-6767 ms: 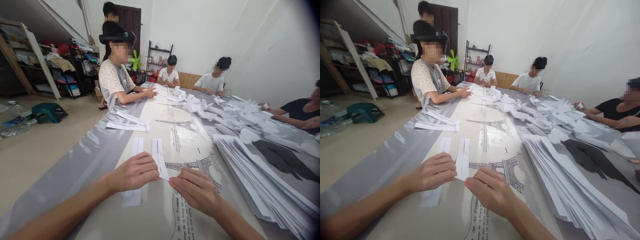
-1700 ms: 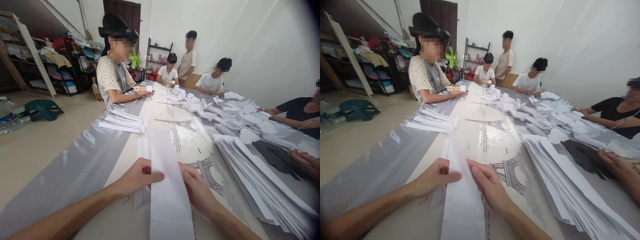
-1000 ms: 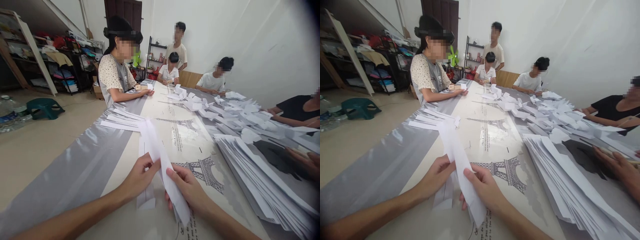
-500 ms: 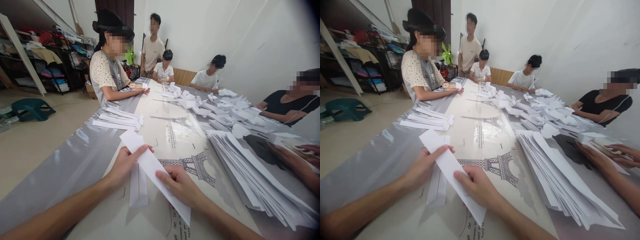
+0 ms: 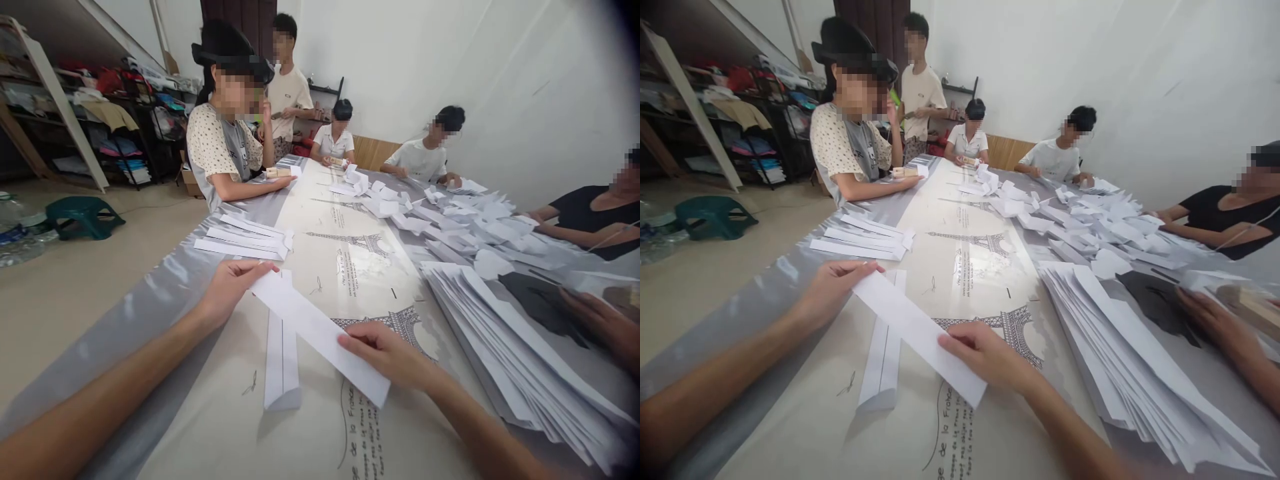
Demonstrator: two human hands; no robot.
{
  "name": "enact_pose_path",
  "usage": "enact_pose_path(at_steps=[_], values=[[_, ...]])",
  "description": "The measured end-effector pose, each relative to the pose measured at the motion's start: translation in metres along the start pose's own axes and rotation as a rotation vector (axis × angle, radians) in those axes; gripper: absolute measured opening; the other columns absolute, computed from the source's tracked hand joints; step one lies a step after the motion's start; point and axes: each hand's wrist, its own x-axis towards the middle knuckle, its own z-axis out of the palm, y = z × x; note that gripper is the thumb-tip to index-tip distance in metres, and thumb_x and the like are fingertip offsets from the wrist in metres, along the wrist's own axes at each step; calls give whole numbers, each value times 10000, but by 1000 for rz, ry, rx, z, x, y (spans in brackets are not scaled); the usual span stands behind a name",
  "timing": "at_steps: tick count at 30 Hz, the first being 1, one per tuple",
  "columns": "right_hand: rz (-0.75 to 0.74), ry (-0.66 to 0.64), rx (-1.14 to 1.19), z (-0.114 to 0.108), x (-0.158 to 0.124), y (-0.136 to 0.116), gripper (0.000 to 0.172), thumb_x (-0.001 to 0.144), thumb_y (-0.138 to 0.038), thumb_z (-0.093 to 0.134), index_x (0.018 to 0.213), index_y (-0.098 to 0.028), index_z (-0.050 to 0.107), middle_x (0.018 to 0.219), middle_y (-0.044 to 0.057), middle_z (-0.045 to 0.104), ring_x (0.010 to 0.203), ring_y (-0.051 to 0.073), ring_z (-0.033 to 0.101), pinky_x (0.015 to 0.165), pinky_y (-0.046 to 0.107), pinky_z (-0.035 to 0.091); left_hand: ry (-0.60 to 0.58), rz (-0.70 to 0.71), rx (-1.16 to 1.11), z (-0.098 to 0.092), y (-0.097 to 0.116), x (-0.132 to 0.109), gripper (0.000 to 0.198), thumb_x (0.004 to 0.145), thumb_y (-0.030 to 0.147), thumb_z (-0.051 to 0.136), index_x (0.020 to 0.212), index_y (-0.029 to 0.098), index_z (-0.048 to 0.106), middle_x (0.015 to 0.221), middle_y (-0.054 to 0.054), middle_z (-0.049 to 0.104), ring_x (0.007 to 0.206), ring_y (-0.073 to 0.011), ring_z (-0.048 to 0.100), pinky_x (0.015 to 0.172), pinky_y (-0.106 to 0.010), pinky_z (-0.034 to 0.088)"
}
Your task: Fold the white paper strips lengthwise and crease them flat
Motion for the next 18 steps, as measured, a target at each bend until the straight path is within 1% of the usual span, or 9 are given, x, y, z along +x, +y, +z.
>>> enact_pose_path(at_steps=[2,4,6,8,10,12,15,16,18], values=[[13,43,44,-15,-2,6,444,981,-523,549,686,-190,545,664,-21,484,571,108,433,527,254,300,44,14,-16,-6,-4,6,320,757,535,777,788,219,817,739,-36,727,674,-193,615,582,-276,426],[51,120,76,-27,-4,13,435,972,-530,568,702,-191,608,664,-7,530,577,116,459,534,262,310,71,8,-65,-12,-8,11,307,752,517,788,785,213,813,751,-38,723,685,-187,609,584,-269,427],[73,200,95,-37,-5,17,420,963,-532,586,720,-197,655,598,-14,521,546,119,437,541,277,312,96,-11,-115,-15,-9,15,297,751,501,795,785,207,808,760,-42,717,687,-186,602,592,-270,432],[65,283,111,-42,-5,21,391,947,-529,614,752,-201,701,550,-21,497,538,125,415,563,292,326,113,-17,-131,-17,-8,17,289,744,492,801,774,205,804,742,-39,706,666,-184,588,582,-272,427],[40,380,143,-43,-3,23,371,920,-533,650,779,-201,734,565,-16,497,554,133,409,579,302,339,108,-2,-121,-19,-7,17,280,745,486,799,760,206,799,730,-33,700,655,-180,580,571,-267,416],[20,499,199,-43,-1,25,364,887,-548,683,792,-203,748,613,-2,521,577,143,416,581,306,348,53,9,-99,-21,-5,17,281,761,485,790,757,203,797,730,-29,700,652,-170,574,574,-258,414],[5,650,334,-43,1,29,347,850,-559,715,841,-215,757,734,34,596,665,179,483,605,313,393,-107,0,-16,-24,0,14,288,773,482,783,792,195,804,770,-39,721,667,-164,580,596,-252,433],[-1,672,382,-44,2,30,342,841,-555,725,860,-216,758,777,46,618,709,195,509,621,315,411,-179,-8,22,-24,2,12,285,760,475,793,813,195,808,782,-44,729,673,-169,588,595,-253,440],[-15,674,448,-44,3,31,333,824,-536,750,867,-206,756,843,61,642,775,216,538,644,314,432,-330,-25,88,-22,8,8,279,716,446,823,850,202,813,774,-46,732,678,-180,605,578,-250,442]])
